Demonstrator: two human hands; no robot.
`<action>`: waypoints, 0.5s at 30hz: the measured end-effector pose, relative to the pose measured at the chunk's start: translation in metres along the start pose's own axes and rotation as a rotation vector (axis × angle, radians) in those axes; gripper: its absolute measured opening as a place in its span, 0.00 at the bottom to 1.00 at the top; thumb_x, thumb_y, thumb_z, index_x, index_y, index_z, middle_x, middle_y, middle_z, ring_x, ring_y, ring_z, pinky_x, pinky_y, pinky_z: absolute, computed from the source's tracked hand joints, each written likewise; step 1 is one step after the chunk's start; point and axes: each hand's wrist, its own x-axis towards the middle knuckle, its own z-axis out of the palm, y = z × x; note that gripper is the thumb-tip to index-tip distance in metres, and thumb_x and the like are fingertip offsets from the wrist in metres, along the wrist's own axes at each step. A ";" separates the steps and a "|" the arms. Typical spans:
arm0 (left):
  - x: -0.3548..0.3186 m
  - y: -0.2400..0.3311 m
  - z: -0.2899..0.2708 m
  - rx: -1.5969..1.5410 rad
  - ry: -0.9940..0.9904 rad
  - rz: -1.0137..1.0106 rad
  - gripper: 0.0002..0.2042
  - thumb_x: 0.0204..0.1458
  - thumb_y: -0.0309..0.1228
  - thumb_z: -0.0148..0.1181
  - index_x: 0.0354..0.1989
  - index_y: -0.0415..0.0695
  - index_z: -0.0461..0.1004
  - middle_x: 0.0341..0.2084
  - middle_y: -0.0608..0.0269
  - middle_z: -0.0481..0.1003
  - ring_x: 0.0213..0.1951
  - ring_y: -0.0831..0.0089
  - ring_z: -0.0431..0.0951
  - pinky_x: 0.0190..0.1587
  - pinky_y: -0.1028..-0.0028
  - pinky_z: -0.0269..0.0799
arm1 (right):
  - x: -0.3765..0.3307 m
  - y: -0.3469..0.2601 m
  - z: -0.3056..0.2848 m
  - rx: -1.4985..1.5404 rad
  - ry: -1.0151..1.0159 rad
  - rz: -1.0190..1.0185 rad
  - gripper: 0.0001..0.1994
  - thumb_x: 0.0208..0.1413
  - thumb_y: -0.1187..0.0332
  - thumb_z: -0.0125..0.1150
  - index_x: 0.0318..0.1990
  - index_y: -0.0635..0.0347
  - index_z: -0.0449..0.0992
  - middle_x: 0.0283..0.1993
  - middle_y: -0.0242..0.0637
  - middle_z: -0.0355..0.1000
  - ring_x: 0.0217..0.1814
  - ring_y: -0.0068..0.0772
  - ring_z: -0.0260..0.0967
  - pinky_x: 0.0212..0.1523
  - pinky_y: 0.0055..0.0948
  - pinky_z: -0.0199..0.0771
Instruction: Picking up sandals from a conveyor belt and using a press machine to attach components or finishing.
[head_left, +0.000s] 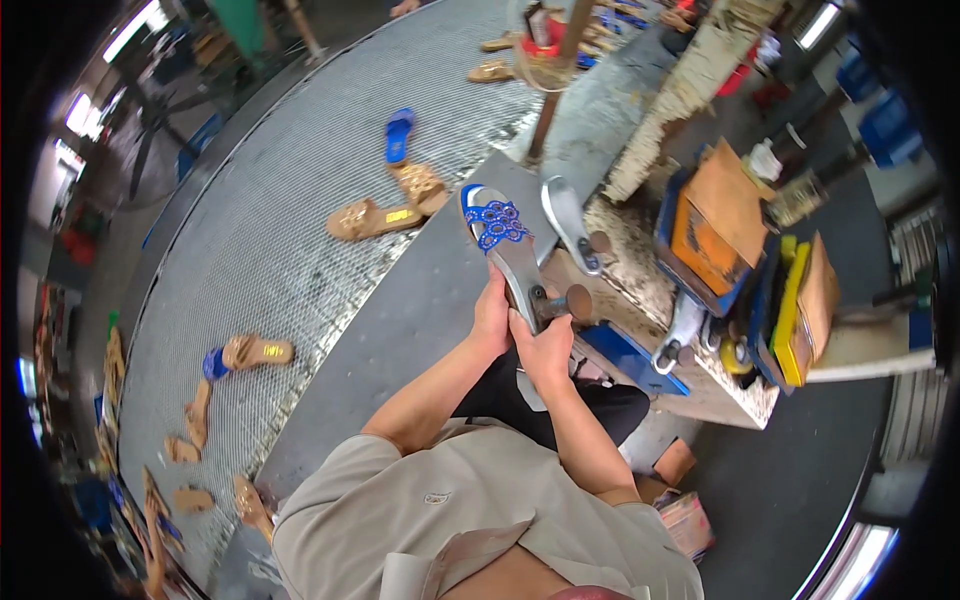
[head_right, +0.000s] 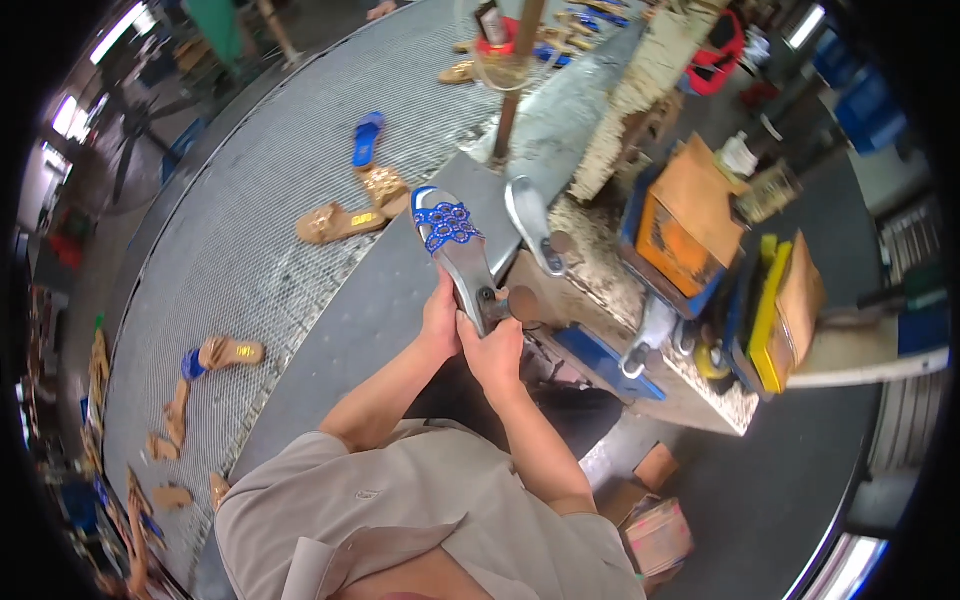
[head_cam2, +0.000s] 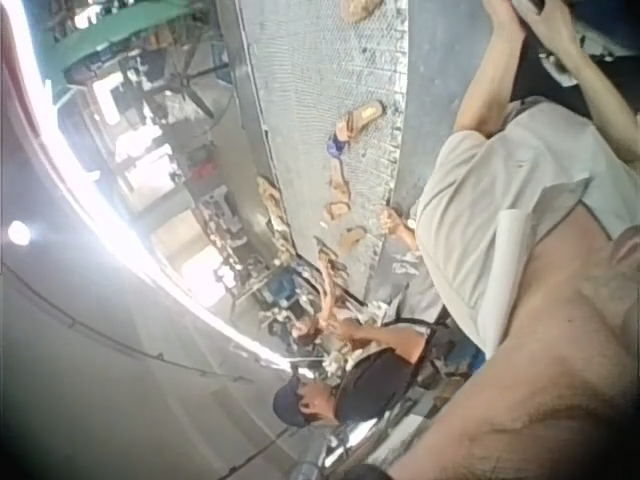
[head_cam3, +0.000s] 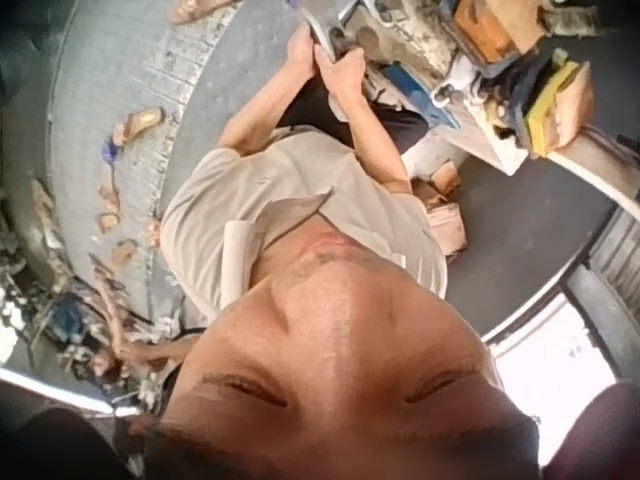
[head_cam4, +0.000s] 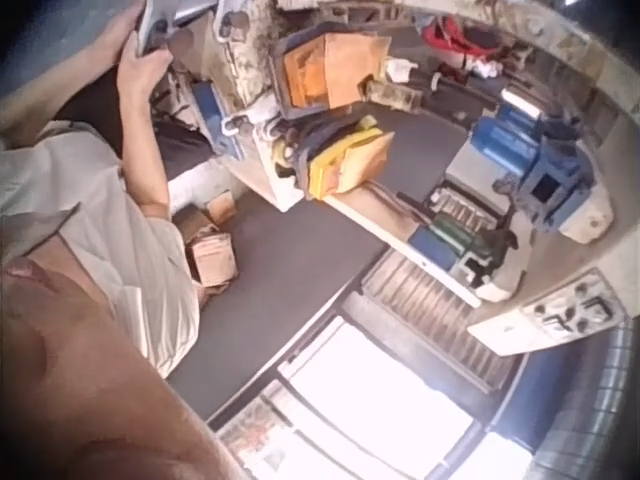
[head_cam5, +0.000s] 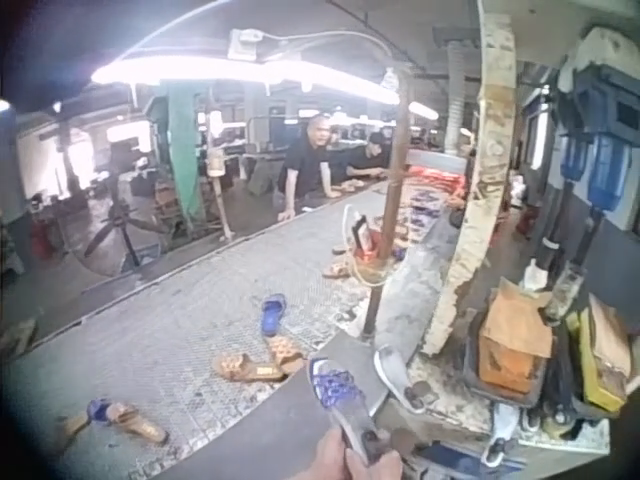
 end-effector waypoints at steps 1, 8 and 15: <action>0.005 -0.004 0.015 0.010 -0.034 -0.038 0.35 0.70 0.63 0.39 0.65 0.43 0.68 0.51 0.52 0.79 0.51 0.59 0.82 0.57 0.58 0.78 | 0.009 0.008 -0.007 0.024 0.038 -0.009 0.34 0.51 0.59 0.77 0.59 0.71 0.71 0.55 0.60 0.76 0.59 0.61 0.75 0.61 0.47 0.73; 0.041 -0.023 0.069 0.379 -0.189 -0.107 0.34 0.72 0.59 0.43 0.75 0.46 0.60 0.65 0.56 0.72 0.64 0.64 0.72 0.68 0.60 0.66 | 0.053 0.012 -0.068 -0.034 0.265 0.144 0.36 0.49 0.58 0.77 0.59 0.71 0.67 0.51 0.59 0.78 0.54 0.57 0.79 0.56 0.44 0.76; 0.139 0.167 -0.149 1.474 0.782 0.901 0.38 0.62 0.53 0.63 0.62 0.26 0.64 0.56 0.33 0.72 0.51 0.44 0.76 0.56 0.54 0.74 | 0.159 0.042 -0.183 -0.396 0.816 -0.091 0.24 0.51 0.64 0.73 0.45 0.74 0.67 0.43 0.63 0.70 0.51 0.69 0.68 0.51 0.58 0.68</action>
